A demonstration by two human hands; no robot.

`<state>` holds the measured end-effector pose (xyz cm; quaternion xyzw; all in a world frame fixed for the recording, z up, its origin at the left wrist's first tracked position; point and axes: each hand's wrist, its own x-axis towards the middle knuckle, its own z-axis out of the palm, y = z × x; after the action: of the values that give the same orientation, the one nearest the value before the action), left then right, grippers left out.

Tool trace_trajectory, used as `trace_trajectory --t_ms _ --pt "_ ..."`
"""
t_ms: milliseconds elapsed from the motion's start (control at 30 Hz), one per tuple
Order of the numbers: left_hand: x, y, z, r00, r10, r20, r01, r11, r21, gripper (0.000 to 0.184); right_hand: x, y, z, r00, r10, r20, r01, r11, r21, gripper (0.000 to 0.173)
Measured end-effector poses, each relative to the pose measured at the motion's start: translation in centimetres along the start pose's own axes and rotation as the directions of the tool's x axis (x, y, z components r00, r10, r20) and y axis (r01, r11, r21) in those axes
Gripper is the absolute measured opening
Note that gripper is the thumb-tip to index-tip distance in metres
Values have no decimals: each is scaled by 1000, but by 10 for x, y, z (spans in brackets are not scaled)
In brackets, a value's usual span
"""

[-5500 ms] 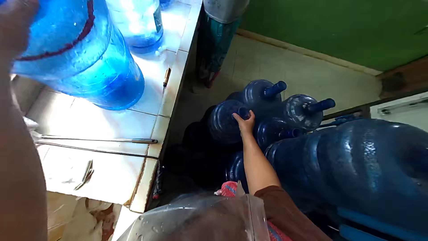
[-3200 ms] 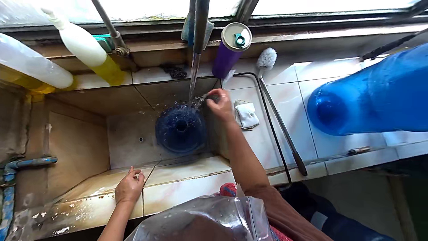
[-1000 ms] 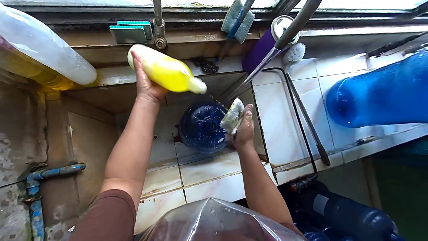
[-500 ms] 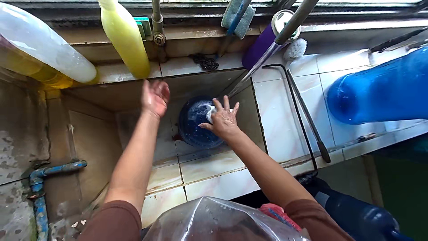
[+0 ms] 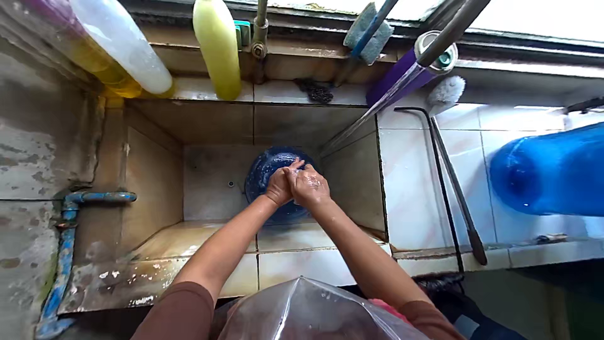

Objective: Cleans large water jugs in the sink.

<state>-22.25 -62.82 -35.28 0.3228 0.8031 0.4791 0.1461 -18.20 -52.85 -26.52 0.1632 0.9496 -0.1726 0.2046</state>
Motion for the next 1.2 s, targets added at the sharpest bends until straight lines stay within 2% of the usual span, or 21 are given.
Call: trace_trajectory --t_ms 67,100,133,167,233,300,333,367,433,500,533,600,667,767,833,867,933,1000,1067,1133,1200 --pt "12 -2 -25 955 76 285 -76 997 -11 69 1 28 6 944 -322 -75 318 946 -58 65" --pt "19 -1 -33 900 63 431 -56 998 -30 86 2 38 9 893 -440 -93 434 897 -82 63" --pt "21 0 -35 867 55 495 -16 997 -81 100 2 43 9 862 -496 -103 487 868 -96 60" --pt "16 1 -28 893 48 447 22 989 -150 106 1 41 7 883 -460 -89 452 887 -98 58" --pt "-5 6 9 997 -15 79 29 983 -183 92 -2 22 0 981 -190 -28 187 979 -78 69" --pt "-15 15 41 971 -154 -182 145 988 -58 70 -3 5 -9 997 19 76 -16 999 -30 78" --pt "-16 16 43 957 -162 -240 159 987 -35 64 -6 5 -17 988 33 152 -37 999 22 76" --pt "-14 15 34 969 -112 -219 105 994 -40 59 -8 12 -27 978 -1 208 -22 994 107 69" --pt "-7 12 1 999 -38 18 41 989 -139 70 -3 41 -53 973 -76 216 0 943 333 59" --pt "4 9 -29 977 -45 207 96 965 -245 84 26 77 -78 993 -46 106 -13 868 496 63" --pt "9 5 -35 974 -58 217 119 953 -279 85 49 96 -77 999 -8 34 -12 829 558 64" --pt "20 -6 -34 993 -104 47 114 934 -338 76 91 114 -38 996 -10 -92 65 784 617 59" --pt "34 -18 -24 962 -146 -231 55 931 -361 67 92 93 28 950 -173 -261 287 815 504 52" --pt "52 -31 -18 835 -182 -519 15 951 -310 59 59 52 96 735 -422 -531 607 759 238 43" --pt "52 -31 -18 834 -176 -522 22 958 -288 57 63 47 101 634 -535 -558 702 701 125 44" --pt "52 -33 -20 847 -161 -507 13 959 -283 57 75 49 93 641 -569 -515 711 692 120 52" --pt "50 -41 -28 858 -138 -495 1 964 -266 58 106 54 73 736 -545 -403 659 712 241 56" --pt "45 -43 -32 867 -122 -482 4 971 -238 56 141 64 63 867 -392 -308 495 753 434 49" --pt "40 -39 -27 876 -95 -473 -6 978 -207 50 158 73 61 932 -246 -268 357 756 549 50" --pt "41 -38 -23 867 -92 -490 -17 977 -214 48 131 70 72 884 -266 -383 435 766 472 48" --pt "50 -39 -23 836 -137 -531 4 970 -244 52 83 63 93 771 -390 -503 588 739 327 50"
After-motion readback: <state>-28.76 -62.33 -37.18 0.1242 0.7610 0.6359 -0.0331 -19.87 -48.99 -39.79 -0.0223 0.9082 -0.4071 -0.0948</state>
